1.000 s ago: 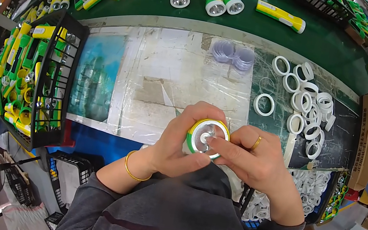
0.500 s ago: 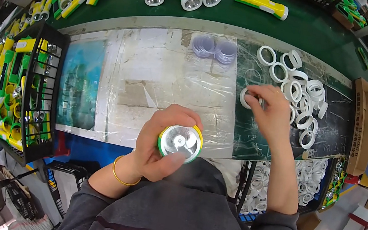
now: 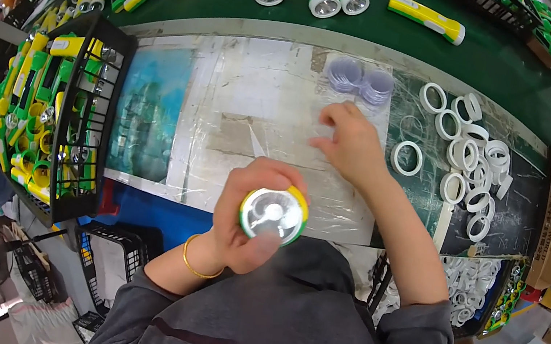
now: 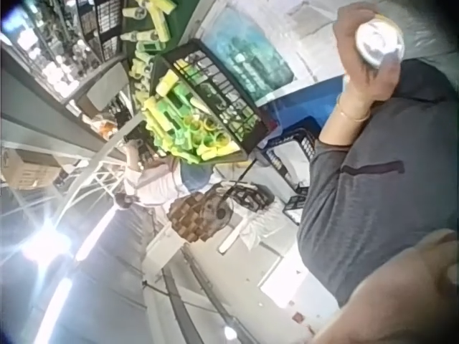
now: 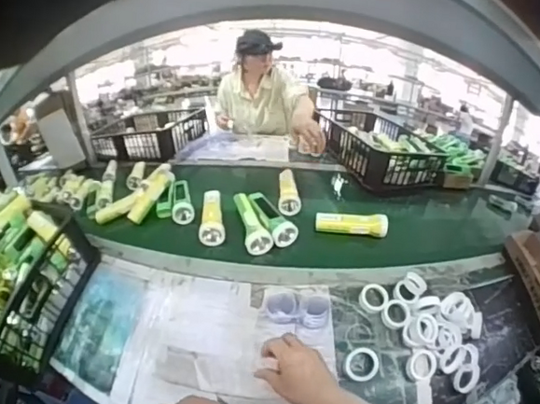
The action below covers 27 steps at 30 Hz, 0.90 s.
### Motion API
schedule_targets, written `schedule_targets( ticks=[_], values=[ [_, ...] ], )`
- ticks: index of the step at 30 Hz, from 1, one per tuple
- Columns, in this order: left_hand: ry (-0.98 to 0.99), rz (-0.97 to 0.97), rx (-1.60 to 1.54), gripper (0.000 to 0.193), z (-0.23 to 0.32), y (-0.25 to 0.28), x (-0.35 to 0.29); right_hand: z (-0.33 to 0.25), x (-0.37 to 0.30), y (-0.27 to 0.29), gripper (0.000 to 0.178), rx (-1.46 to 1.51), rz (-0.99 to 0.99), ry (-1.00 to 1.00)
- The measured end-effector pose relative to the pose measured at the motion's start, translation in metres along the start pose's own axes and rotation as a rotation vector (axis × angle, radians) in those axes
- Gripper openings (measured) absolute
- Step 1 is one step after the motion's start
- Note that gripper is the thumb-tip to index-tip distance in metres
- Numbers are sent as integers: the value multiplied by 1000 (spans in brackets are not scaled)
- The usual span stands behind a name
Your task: Assembling the components of plastic flashlights on a production line.
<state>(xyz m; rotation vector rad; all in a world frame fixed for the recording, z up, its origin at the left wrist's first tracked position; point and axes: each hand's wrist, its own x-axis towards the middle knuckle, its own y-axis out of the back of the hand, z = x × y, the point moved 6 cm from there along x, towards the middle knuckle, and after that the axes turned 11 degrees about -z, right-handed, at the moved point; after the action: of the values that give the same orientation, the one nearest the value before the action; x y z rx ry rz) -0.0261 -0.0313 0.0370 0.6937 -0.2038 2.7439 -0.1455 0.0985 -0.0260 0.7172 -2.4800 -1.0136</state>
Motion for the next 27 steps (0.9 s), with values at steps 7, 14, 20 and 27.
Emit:
schedule_targets(
  ticks=[7,14,20,27],
  values=[
    [-42,-88,1,55,-10,-14,14,-55,-53,70,9,1194,-8,-359],
    [-37,-123,204,62,-10,-29,19,-83,-69,68,13,1090,-193,-433],
    [-27,-120,183,61,-10,-31,20,-86,-73,67,16,1069,-60,-342],
    [-78,-140,224,54,-7,-33,23,-80,-79,68,19,1035,-131,-382]
  ],
)
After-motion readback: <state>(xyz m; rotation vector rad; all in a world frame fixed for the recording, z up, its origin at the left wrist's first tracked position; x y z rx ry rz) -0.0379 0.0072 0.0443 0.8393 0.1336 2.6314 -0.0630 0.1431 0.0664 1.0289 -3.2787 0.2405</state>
